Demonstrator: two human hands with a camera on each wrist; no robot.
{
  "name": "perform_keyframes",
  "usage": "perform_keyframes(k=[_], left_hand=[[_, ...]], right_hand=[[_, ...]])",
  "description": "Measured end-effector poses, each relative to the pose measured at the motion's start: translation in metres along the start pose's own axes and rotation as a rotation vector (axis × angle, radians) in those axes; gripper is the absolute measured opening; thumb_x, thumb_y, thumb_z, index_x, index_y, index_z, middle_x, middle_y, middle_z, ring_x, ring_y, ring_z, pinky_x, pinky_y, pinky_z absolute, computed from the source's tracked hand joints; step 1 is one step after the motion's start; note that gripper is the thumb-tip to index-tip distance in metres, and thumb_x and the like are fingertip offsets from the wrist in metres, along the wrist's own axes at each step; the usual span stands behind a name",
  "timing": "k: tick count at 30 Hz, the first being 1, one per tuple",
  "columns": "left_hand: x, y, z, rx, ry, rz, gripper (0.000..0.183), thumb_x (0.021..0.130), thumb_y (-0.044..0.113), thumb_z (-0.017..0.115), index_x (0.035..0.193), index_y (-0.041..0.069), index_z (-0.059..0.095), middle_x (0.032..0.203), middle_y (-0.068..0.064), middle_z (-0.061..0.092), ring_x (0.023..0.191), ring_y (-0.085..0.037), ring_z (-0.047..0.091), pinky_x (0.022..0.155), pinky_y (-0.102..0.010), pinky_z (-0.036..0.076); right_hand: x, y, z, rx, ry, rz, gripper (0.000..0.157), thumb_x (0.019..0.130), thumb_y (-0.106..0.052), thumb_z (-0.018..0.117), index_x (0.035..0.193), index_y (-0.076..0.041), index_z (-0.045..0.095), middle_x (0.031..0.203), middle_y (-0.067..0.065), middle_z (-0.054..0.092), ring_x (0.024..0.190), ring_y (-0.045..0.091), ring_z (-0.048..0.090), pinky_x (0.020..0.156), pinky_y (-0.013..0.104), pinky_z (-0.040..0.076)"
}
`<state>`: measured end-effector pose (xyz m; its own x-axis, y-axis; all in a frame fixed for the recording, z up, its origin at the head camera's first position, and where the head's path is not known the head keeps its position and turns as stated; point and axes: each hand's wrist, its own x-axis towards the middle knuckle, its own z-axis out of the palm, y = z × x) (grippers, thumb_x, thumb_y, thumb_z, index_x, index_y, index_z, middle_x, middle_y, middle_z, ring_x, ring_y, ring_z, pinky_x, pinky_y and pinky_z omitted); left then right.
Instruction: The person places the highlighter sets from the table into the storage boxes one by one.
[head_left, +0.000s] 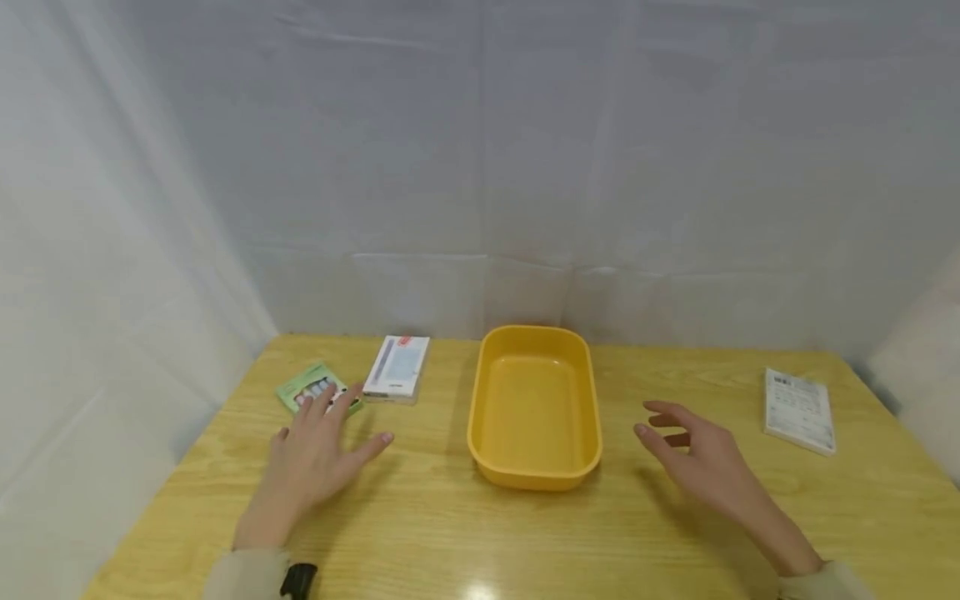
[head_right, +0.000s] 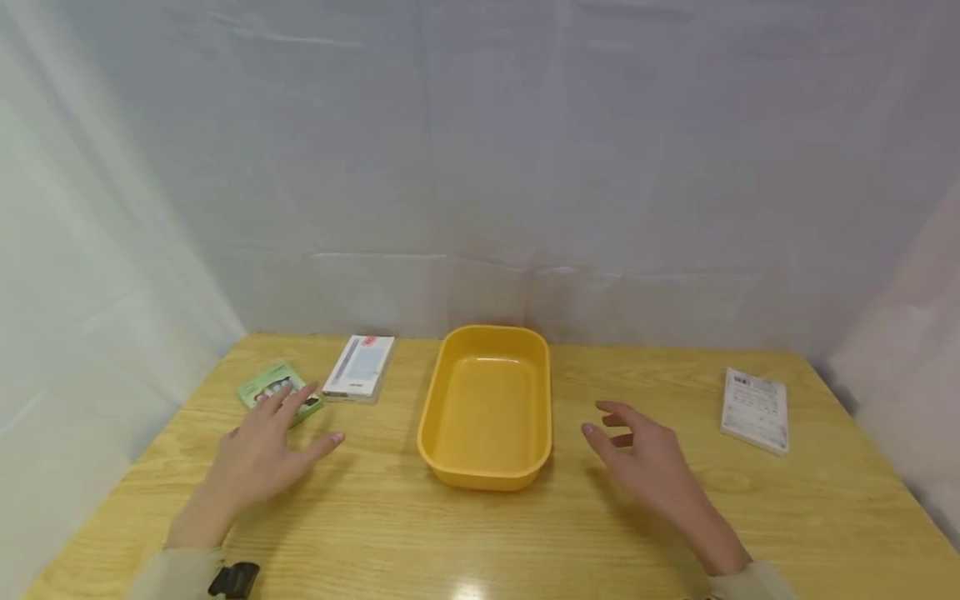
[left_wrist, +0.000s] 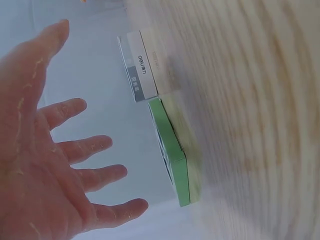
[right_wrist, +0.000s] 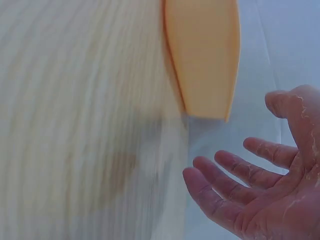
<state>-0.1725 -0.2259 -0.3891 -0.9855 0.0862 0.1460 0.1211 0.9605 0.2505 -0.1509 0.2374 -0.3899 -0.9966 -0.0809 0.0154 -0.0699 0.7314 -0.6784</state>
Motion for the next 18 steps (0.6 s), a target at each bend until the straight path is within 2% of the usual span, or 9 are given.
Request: perform_keyframes(k=[5, 8, 14, 18], left_hand=[[0.008, -0.006, -0.001, -0.009, -0.035, -0.008, 0.086, 0.093, 0.069, 0.057, 0.157, 0.015, 0.038, 0.158, -0.03, 0.036, 0.14, -0.059, 0.037, 0.09, -0.083, 0.04], [0.013, -0.009, 0.0, -0.015, -0.055, -0.01, 0.086, 0.093, 0.068, 0.057, 0.157, 0.014, 0.038, 0.157, -0.031, 0.037, 0.139, -0.058, 0.038, 0.088, -0.083, 0.042], [0.026, -0.022, 0.004, -0.073, -0.09, -0.002, 0.088, 0.094, 0.068, 0.055, 0.157, 0.01, 0.037, 0.156, -0.036, 0.034, 0.138, -0.061, 0.037, 0.089, -0.082, 0.043], [0.036, -0.03, 0.005, -0.134, -0.103, 0.004, 0.083, 0.099, 0.063, 0.051, 0.156, 0.005, 0.037, 0.156, -0.039, 0.031, 0.139, -0.062, 0.035, 0.097, -0.08, 0.04]], right_hand=[[0.011, -0.01, 0.006, 0.055, -0.02, 0.01, 0.062, 0.101, -0.053, 0.056, 0.146, -0.01, 0.054, 0.128, 0.017, 0.068, 0.098, 0.025, 0.073, 0.067, 0.028, 0.059], [0.017, -0.014, 0.008, 0.112, -0.047, 0.028, 0.062, 0.101, -0.051, 0.058, 0.146, -0.01, 0.054, 0.127, 0.016, 0.068, 0.095, 0.021, 0.072, 0.067, 0.029, 0.06], [0.03, -0.025, 0.011, 0.215, -0.083, 0.074, 0.062, 0.101, -0.048, 0.059, 0.148, -0.009, 0.051, 0.126, 0.02, 0.067, 0.097, 0.025, 0.073, 0.071, 0.034, 0.063], [0.039, -0.031, 0.012, 0.256, -0.101, 0.107, 0.062, 0.101, -0.044, 0.06, 0.15, -0.008, 0.048, 0.126, 0.023, 0.065, 0.098, 0.027, 0.074, 0.072, 0.035, 0.064]])
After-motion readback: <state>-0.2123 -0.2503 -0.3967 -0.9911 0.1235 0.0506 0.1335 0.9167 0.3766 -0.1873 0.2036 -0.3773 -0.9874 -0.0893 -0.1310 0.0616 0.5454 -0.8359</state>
